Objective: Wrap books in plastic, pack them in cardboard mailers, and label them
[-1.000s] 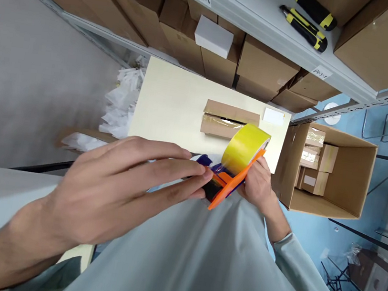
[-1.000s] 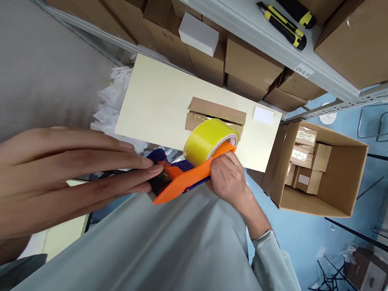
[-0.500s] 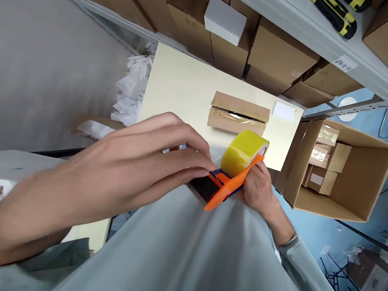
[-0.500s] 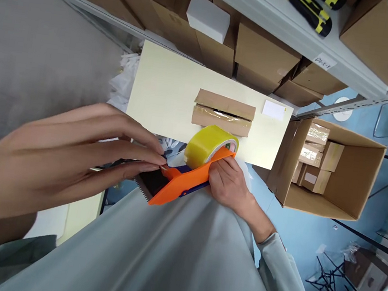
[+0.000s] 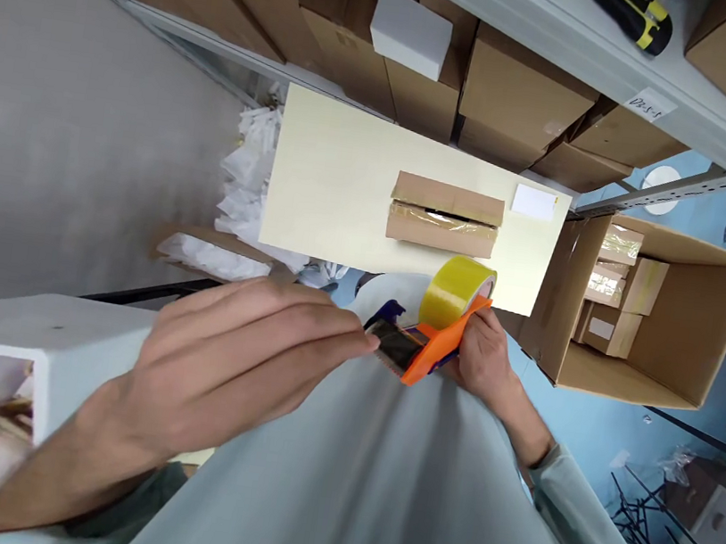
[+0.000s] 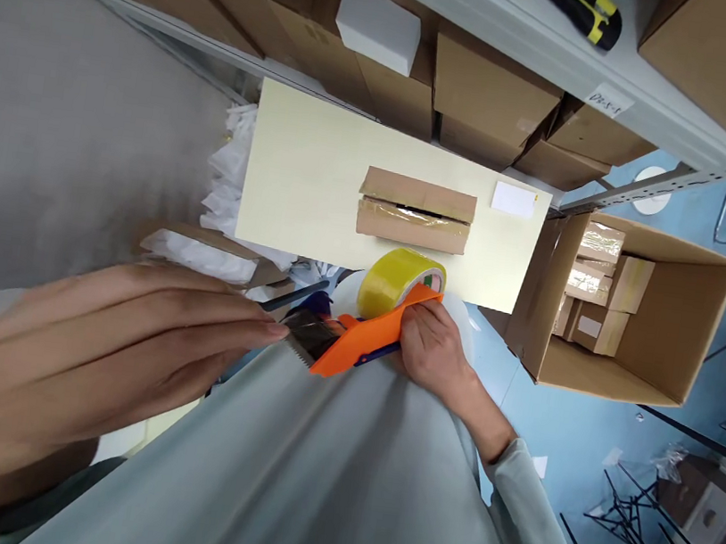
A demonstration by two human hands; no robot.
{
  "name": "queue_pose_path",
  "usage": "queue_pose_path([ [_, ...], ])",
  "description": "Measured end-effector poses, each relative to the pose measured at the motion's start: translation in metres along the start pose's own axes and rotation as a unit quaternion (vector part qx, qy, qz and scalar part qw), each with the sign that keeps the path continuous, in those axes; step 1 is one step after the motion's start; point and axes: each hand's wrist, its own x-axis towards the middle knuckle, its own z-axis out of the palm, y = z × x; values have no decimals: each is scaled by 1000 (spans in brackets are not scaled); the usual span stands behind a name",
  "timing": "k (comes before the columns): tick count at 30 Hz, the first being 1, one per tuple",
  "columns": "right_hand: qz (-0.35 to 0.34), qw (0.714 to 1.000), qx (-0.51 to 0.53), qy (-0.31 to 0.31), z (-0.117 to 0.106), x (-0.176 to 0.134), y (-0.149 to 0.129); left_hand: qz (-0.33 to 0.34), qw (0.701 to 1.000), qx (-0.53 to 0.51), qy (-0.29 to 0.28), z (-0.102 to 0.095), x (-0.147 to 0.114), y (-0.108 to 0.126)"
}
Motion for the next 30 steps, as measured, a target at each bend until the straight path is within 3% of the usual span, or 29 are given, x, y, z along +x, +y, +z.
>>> queue_pose_path([
  [3,12,1000,13,-21,4,-10,-1,76,996,40,-28,4,-2,-4],
  [5,18,999,24,-39,6,-14,-2,69,997,31,-15,7,-2,-8],
  [11,89,990,89,-58,5,-5,-4,-81,995,-65,2,24,2,-25],
  [14,155,976,104,-117,-1,10,1,-160,979,-122,29,43,-3,-37],
  [18,230,926,115,-275,-21,30,20,-261,949,-169,49,69,-18,-57],
  [21,271,870,116,-395,-45,43,43,-331,914,-190,134,79,-31,-83],
  [23,297,843,110,-435,-61,55,62,-386,876,-216,190,84,-38,-105],
  [26,327,811,110,-473,-73,84,91,-450,825,-278,199,100,-40,-138],
  [30,359,766,118,-521,-63,135,127,-490,776,-327,227,131,-30,-170],
])
